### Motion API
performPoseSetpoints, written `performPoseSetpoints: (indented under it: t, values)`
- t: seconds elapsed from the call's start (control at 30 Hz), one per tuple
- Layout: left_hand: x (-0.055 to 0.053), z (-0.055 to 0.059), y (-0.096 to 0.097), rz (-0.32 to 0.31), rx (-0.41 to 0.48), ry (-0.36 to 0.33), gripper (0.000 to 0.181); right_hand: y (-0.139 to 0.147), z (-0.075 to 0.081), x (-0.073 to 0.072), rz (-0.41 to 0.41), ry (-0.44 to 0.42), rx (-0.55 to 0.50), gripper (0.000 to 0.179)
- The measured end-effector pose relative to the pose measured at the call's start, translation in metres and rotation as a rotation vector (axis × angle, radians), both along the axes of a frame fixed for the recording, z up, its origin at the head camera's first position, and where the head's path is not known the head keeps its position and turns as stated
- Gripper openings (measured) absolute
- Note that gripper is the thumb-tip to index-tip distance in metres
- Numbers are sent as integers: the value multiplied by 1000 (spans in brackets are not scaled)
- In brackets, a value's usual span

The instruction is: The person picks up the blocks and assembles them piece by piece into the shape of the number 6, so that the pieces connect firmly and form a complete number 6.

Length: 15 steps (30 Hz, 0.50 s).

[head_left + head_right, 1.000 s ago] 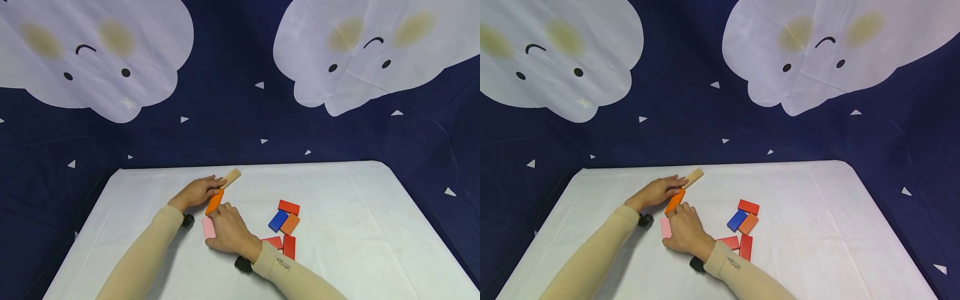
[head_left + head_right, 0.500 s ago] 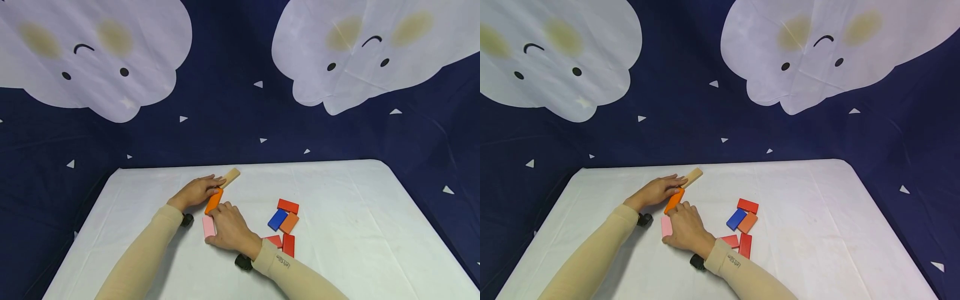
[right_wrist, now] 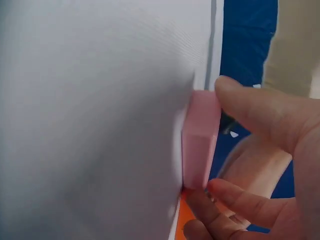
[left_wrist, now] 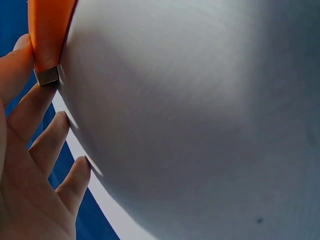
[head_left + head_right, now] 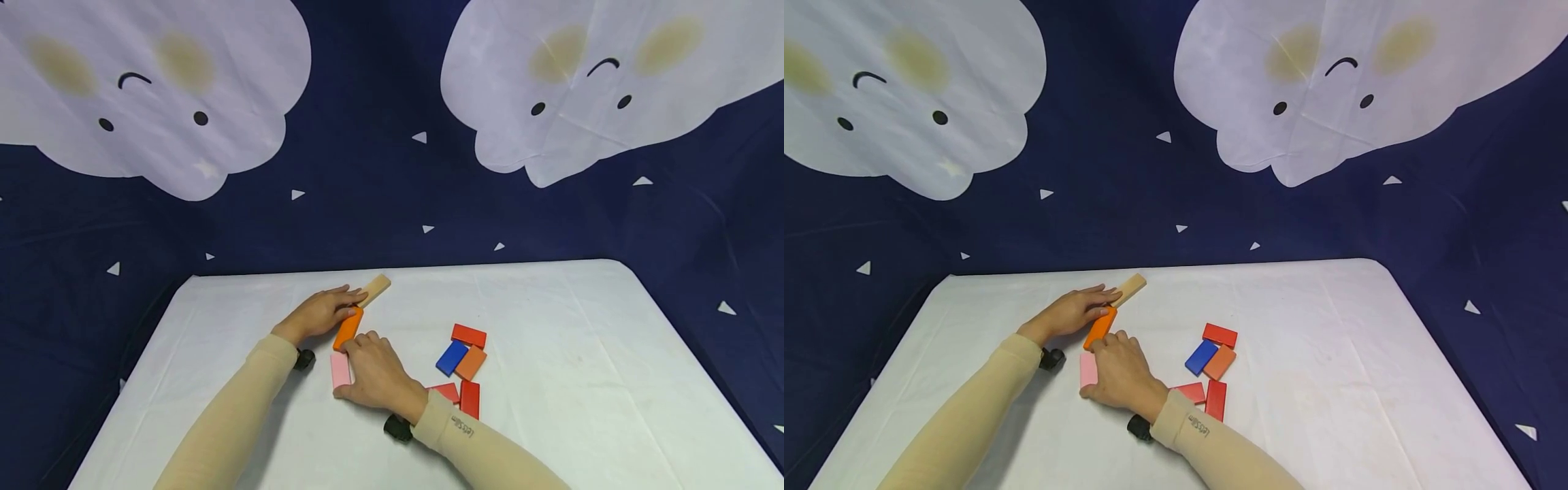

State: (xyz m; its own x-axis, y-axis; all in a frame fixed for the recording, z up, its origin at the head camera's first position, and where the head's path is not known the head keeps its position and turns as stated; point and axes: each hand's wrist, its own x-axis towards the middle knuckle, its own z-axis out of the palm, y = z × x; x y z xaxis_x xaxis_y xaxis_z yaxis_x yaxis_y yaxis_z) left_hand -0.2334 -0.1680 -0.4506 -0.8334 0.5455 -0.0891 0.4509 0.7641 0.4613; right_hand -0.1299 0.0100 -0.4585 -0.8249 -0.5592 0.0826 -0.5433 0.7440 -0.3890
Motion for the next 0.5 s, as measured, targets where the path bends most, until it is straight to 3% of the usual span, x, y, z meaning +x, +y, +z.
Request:
performPoseSetpoints:
  t: [0.27,0.5]
  values:
    - [-1,2,0,13,-14,-6,46,20,13,-2,-19,-87,-166,55]
    - [1,1,0,9,-14,-6,46,36,21,4,-29,-91,-200,62]
